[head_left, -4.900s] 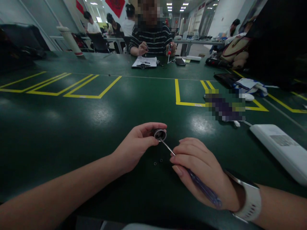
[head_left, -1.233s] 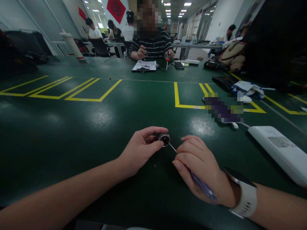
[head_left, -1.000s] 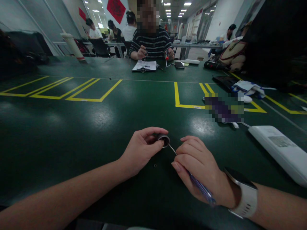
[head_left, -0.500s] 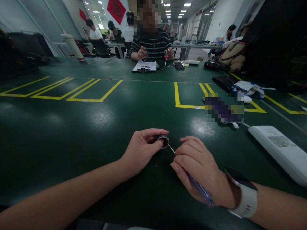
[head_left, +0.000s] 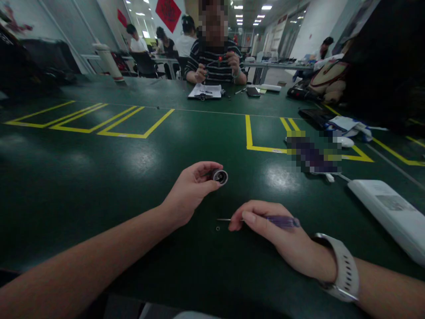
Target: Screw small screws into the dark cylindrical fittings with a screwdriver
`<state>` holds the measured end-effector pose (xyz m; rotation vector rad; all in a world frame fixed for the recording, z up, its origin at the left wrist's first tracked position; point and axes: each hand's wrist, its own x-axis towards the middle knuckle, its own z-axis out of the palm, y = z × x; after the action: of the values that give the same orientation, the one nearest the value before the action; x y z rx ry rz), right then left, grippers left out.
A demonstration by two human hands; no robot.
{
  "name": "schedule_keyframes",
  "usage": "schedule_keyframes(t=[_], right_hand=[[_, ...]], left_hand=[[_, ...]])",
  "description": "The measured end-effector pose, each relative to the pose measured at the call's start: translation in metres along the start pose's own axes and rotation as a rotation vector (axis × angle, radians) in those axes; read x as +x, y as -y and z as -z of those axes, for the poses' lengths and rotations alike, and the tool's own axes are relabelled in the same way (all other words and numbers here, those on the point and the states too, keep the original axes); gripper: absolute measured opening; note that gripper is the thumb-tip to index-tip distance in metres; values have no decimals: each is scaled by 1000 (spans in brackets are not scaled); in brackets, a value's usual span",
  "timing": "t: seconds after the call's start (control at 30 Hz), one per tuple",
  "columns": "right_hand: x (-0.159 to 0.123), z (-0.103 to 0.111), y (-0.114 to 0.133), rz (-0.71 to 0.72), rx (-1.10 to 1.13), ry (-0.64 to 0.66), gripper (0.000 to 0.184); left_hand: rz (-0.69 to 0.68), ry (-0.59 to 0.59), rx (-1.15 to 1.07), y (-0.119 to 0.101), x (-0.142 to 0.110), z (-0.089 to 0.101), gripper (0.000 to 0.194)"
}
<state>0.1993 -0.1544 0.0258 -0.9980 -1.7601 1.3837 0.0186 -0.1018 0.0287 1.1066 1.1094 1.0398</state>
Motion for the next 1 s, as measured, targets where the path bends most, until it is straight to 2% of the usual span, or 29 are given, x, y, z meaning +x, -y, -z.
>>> schedule_keyframes(t=[0.07, 0.2, 0.33, 0.43, 0.57, 0.7, 0.83, 1.0], right_hand=[[0, -2, 0, -44, -27, 57, 26], [1, -3, -1, -49, -84, 49, 28], [2, -5, -2, -16, -159, 47, 28], [0, -6, 2, 76, -271, 34, 27], [-7, -7, 6, 290, -527, 52, 22], [-8, -5, -1, 445, -729, 30, 17], [-4, -3, -11, 491, -729, -53, 13], [-4, -2, -12, 607, -703, -190, 13]], left_hand=[[-2, -3, -39, 0, 3, 3, 35], [4, -3, -154, -1, 6, 5, 36], [9, 8, -178, 0, 7, 6, 33], [6, 18, -168, 0, 8, 7, 30], [7, 18, -164, -1, 7, 5, 25], [18, 24, -184, -2, 4, 2, 23], [23, 51, -141, -1, 3, 1, 26], [23, 51, -36, 3, 1, -1, 30]])
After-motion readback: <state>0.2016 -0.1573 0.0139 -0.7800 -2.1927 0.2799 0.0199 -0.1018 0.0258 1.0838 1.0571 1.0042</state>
